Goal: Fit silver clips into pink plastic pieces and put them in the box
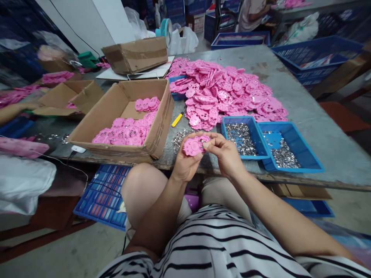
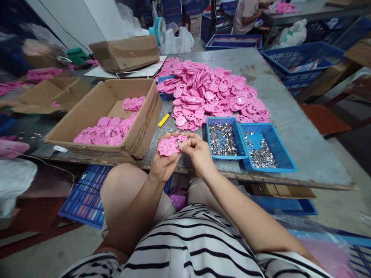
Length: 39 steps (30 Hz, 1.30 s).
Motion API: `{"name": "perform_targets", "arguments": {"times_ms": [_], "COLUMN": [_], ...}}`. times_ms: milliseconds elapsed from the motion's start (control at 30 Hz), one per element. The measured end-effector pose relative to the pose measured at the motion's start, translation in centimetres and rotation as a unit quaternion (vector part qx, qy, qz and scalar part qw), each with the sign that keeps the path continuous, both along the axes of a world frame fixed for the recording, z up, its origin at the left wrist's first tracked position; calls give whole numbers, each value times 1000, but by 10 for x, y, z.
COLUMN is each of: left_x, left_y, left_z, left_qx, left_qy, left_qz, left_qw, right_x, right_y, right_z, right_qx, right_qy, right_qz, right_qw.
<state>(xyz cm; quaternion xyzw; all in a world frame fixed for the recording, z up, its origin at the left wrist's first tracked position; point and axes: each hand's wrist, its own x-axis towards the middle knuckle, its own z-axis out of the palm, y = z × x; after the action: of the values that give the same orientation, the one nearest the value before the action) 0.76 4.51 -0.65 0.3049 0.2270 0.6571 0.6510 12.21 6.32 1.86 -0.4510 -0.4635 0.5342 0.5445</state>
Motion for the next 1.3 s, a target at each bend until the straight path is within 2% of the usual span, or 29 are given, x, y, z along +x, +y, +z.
{"name": "perform_targets", "arguments": {"times_ms": [400,600,700,867,1100,1300], "left_x": [2,4,5,4,7,9], "left_y": [0,-2,-2,1,2,6], "left_z": [-2,3,4,2,1,13], "left_qx": [21,-26,-67,-102,-113,-129], "left_qy": [18,14,14,15,-11,-24], "left_qz": [6,-6,-4,14,18,30], "left_qw": [1000,1000,998,995,993,991], "right_x": [-2,-8,-7,-4,4,17], "right_y": [0,-3,-3,1,0,-1], "right_z": [-9,-13,-17,-28,-49,-64], "right_qx": [38,0,-15,-24,-23,20], "right_qy": [-28,96,114,102,76,-4], "right_qz": [-18,-1,0,-34,-41,-6], "right_qw": [999,995,993,994,996,1000]}}
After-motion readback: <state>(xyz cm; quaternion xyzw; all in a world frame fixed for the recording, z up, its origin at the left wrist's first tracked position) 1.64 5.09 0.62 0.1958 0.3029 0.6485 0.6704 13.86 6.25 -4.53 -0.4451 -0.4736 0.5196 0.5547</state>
